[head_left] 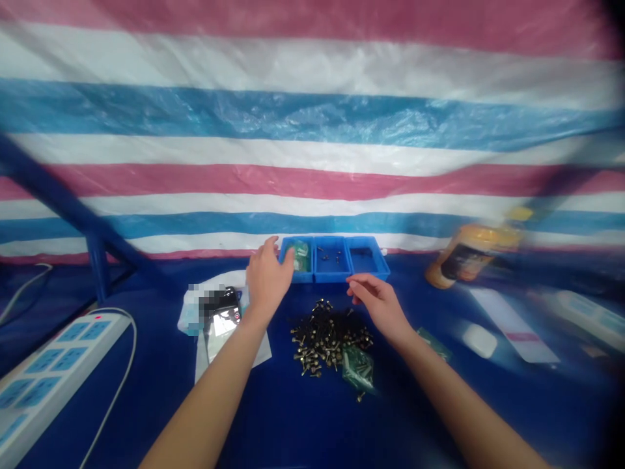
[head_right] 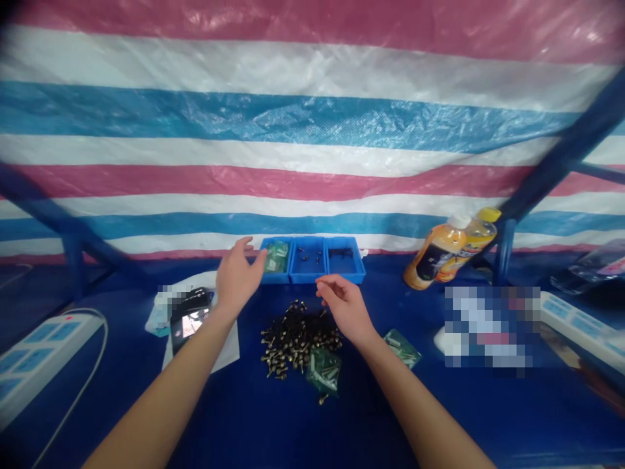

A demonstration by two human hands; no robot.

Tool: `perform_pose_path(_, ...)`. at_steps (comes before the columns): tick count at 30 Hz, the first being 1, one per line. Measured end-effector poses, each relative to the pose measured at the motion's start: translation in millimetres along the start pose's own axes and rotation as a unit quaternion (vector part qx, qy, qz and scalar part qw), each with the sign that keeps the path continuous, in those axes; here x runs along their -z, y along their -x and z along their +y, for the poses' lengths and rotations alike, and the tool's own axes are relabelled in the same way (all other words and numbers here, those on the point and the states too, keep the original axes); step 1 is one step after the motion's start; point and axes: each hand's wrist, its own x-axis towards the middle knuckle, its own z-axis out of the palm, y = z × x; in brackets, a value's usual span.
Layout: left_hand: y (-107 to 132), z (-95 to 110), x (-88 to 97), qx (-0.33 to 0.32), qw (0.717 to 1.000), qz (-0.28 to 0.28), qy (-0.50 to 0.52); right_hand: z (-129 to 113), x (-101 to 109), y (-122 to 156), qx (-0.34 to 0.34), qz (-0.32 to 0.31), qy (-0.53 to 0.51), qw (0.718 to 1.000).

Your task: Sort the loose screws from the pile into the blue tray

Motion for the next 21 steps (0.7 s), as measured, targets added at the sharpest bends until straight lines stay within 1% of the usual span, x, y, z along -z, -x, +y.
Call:
perform_pose_path(1,-1,-1,-0.6,-0.023,0.999,0.009,-0.033,0,0,0,0.001,0.0,0.003,1.0)
perform_pose_path(2,1,-3,-1.6,-0.046,0.997,0.006,-0.062,-1,0,-1,0.003,-0.001,0.008,1.0)
perform_pose_path(4,7,-4,-4.3,-0.094,0.989,-0.027,-0.106,-5,4,-1,0.015,-0.005,0.035,0.999)
perform_pose_path(6,13,-5,-7.7,-0.139,0.979,-0.069,-0.133,-13,12,2,0.034,-0.014,0.091,0.995)
perform_pose_path(9,18,-8,-12.1,-0.169,0.967,-0.11,-0.153,-26,34,17,0.061,-0.023,0.207,0.976)
perform_pose_path(11,18,-9,-13.6,-0.163,0.967,-0.114,-0.162,-31,52,33,0.064,-0.001,0.274,0.96)
perform_pose_path(13,15,-10,-13.5,-0.137,0.97,-0.101,-0.173,-30,70,52,0.053,0.033,0.324,0.944)
perform_pose_path(15,11,-10,-12.3,-0.1,0.973,-0.089,-0.186,-25,88,69,0.024,0.056,0.35,0.935)
perform_pose_path(17,6,-9,-10.7,-0.075,0.973,-0.096,-0.195,-16,103,83,0.007,0.071,0.378,0.923)
perform_pose_path(19,-1,-7,-9.9,-0.07,0.971,-0.111,-0.201,-7,115,93,0.022,0.076,0.413,0.907)
perform_pose_path(21,-9,-6,-10.5,-0.064,0.969,-0.125,-0.204,4,124,98,0.05,0.075,0.465,0.881)
